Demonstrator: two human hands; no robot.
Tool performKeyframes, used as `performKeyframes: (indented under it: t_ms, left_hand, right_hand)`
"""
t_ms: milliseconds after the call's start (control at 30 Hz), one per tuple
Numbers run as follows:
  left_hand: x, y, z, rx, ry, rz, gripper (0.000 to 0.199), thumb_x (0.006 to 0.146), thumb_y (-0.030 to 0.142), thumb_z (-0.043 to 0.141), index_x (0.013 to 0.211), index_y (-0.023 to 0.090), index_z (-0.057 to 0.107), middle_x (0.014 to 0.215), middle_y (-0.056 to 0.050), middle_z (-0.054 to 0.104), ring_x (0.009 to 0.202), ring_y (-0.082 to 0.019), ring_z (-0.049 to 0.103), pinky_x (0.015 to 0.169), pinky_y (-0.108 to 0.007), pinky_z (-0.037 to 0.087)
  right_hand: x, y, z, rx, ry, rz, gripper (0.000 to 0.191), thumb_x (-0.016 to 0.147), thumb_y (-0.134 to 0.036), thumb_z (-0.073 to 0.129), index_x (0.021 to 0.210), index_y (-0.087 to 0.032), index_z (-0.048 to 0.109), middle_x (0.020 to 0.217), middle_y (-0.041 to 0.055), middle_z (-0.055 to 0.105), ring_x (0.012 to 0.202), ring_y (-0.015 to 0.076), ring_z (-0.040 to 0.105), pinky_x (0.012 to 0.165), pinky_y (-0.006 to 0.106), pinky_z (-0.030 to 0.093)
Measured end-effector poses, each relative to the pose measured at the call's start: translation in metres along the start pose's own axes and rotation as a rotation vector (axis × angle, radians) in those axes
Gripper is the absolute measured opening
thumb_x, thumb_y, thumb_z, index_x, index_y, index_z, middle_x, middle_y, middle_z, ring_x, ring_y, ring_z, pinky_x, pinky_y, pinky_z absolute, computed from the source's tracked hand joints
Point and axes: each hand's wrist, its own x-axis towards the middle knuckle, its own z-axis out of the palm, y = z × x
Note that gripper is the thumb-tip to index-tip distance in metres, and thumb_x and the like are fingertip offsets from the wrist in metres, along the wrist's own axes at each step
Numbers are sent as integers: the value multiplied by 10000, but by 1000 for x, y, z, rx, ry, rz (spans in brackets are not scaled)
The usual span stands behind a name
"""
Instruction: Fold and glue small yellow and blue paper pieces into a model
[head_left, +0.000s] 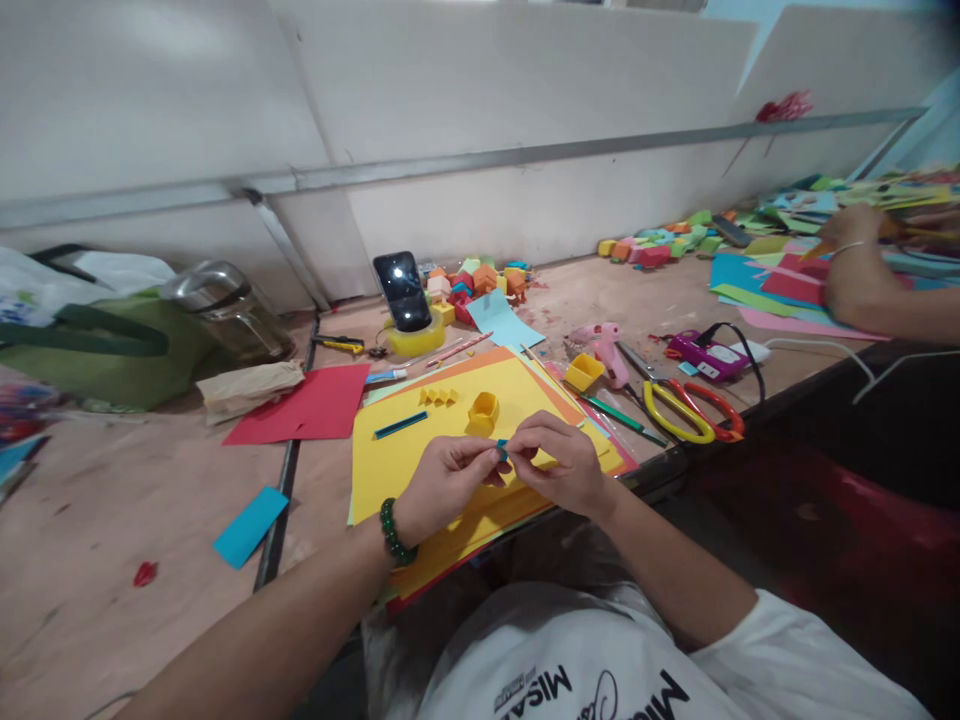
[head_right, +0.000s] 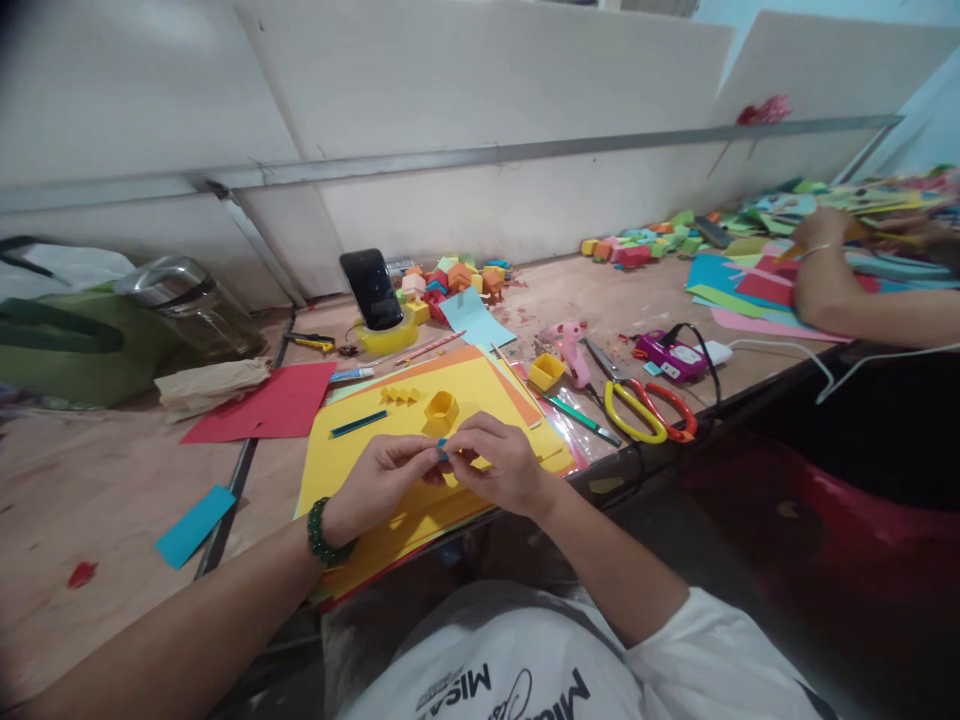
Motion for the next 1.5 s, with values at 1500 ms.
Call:
performKeyframes:
  t_ms: [1500]
  left_hand:
    - [0,-2,1,122,-26,76,422,778,559,606,725,145,668,624,-31,655,546,-120,544,551,-228,451]
  right_hand:
    - [-8,-2,8,-74,-27,15,87,911,-134,486,881,-215,490,755,19,565,702,140,559,580,227,451]
